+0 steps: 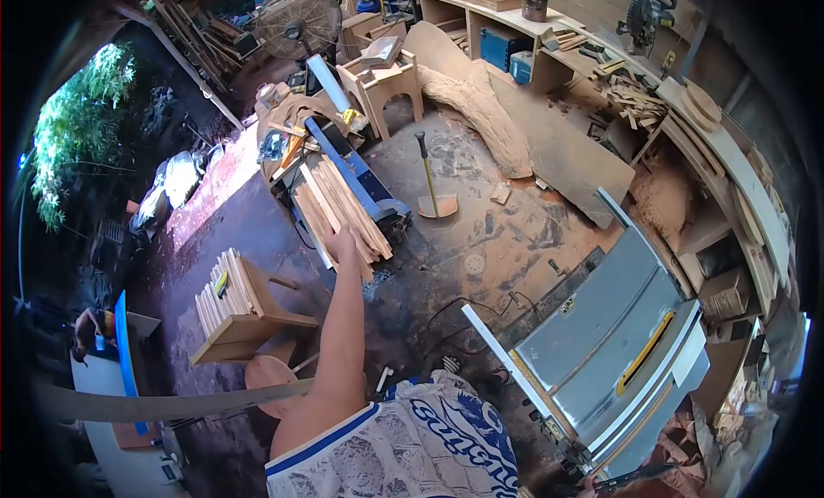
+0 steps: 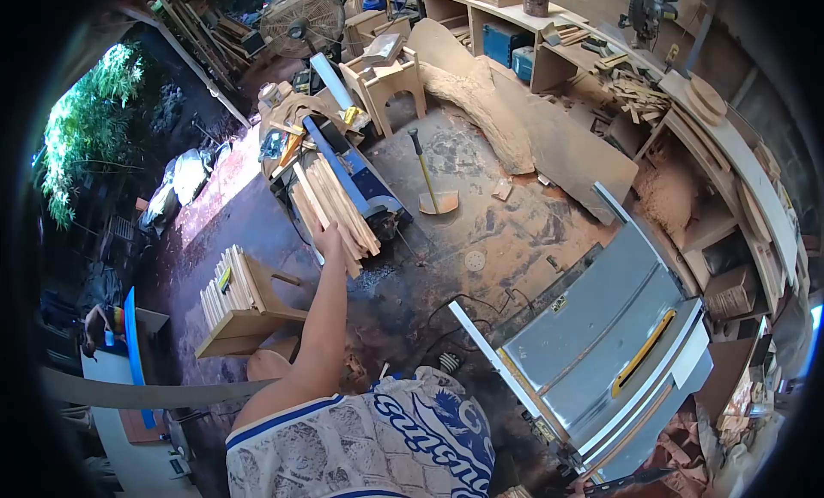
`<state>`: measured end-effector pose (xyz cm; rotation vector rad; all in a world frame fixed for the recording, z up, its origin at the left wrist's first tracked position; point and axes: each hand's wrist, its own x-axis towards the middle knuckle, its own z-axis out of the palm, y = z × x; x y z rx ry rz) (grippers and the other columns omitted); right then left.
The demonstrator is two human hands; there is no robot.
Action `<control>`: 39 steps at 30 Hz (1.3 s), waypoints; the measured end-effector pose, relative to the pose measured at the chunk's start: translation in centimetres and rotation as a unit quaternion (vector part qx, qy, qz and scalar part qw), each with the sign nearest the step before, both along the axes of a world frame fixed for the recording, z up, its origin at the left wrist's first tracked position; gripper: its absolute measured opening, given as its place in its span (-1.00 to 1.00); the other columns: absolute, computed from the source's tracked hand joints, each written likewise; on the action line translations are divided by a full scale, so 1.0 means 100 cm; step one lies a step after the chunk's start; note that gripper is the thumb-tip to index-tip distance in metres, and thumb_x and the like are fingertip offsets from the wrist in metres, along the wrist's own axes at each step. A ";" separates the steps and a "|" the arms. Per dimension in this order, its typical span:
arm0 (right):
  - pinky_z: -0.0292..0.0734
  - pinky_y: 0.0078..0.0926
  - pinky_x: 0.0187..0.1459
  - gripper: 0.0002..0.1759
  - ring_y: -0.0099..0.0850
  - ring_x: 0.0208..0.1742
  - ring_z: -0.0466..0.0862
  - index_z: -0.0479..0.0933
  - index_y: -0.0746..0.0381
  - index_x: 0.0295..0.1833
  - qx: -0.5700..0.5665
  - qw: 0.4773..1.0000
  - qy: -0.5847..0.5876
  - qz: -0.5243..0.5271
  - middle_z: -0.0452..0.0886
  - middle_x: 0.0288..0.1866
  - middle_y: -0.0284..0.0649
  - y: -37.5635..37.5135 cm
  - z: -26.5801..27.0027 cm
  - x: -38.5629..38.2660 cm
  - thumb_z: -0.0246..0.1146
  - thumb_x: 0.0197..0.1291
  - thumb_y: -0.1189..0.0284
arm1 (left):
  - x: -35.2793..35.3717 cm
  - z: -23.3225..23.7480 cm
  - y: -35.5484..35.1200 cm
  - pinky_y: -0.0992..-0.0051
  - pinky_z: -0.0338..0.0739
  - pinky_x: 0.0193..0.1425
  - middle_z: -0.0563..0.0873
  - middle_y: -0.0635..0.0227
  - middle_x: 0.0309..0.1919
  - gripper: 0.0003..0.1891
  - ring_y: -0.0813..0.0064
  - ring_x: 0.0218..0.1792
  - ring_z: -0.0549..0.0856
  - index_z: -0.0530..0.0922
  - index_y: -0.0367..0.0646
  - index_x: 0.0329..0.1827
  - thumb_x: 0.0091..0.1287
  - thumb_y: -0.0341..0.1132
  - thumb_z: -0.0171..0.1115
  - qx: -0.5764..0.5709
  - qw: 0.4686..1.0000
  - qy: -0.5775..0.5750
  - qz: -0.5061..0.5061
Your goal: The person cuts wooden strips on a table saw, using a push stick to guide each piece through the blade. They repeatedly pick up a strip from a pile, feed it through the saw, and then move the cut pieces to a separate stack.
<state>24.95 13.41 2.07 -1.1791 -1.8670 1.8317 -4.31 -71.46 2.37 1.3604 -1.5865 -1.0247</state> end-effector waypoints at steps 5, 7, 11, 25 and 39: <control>0.46 -0.61 -0.37 -0.69 -0.60 -0.43 0.52 0.40 0.07 -0.25 0.006 0.998 0.056 -0.017 0.47 -0.40 -0.44 -0.017 0.017 0.023 0.36 0.14 0.68 | 0.002 -0.008 -0.042 0.11 0.62 0.28 0.86 0.15 0.08 -0.48 0.03 0.11 0.81 0.68 0.04 0.40 0.33 -0.21 0.36 0.064 0.996 -0.054 0.011; 0.46 -0.61 -0.37 -0.69 -0.60 -0.43 0.52 0.40 0.07 -0.25 0.001 0.997 0.074 -0.020 0.47 -0.40 -0.44 -0.021 0.025 0.038 0.36 0.15 0.68 | 0.006 -0.021 -0.050 0.10 0.53 0.45 0.78 0.11 0.27 -0.41 0.01 0.28 0.73 0.61 0.02 0.49 0.37 -0.12 0.35 0.006 0.990 -0.142 0.006; 0.47 -0.61 -0.37 -0.69 -0.59 -0.43 0.53 0.40 0.07 -0.24 -0.035 0.989 0.142 -0.014 0.48 -0.40 -0.43 -0.027 0.028 0.060 0.36 0.16 0.69 | 0.017 -0.026 -0.051 0.12 0.37 0.61 0.60 0.07 0.51 -0.28 -0.05 0.49 0.54 0.48 -0.12 0.60 0.39 -0.05 0.32 -0.025 0.971 -0.234 -0.031; 0.66 -0.45 0.00 -0.77 -0.40 -0.09 0.76 0.52 0.30 -0.16 0.215 0.973 -0.012 -0.082 0.76 -0.09 -0.14 -0.239 0.066 0.068 0.46 0.23 0.67 | 0.081 0.030 0.560 0.32 0.74 0.04 0.73 0.32 0.08 -0.38 0.43 0.00 0.77 0.33 -0.10 0.54 0.62 0.05 0.25 0.474 0.343 -0.107 -0.804; 0.61 -0.31 -0.18 -0.82 -0.37 -0.33 0.71 0.65 0.34 -0.11 0.279 0.903 -0.126 -0.302 0.74 -0.32 -0.14 -0.208 -0.003 0.082 0.48 0.22 0.61 | 0.136 -0.025 0.676 0.03 0.33 0.65 0.48 0.12 0.55 -0.20 0.12 0.57 0.46 0.41 -0.21 0.62 0.37 -0.04 0.42 -0.284 0.322 0.039 -0.902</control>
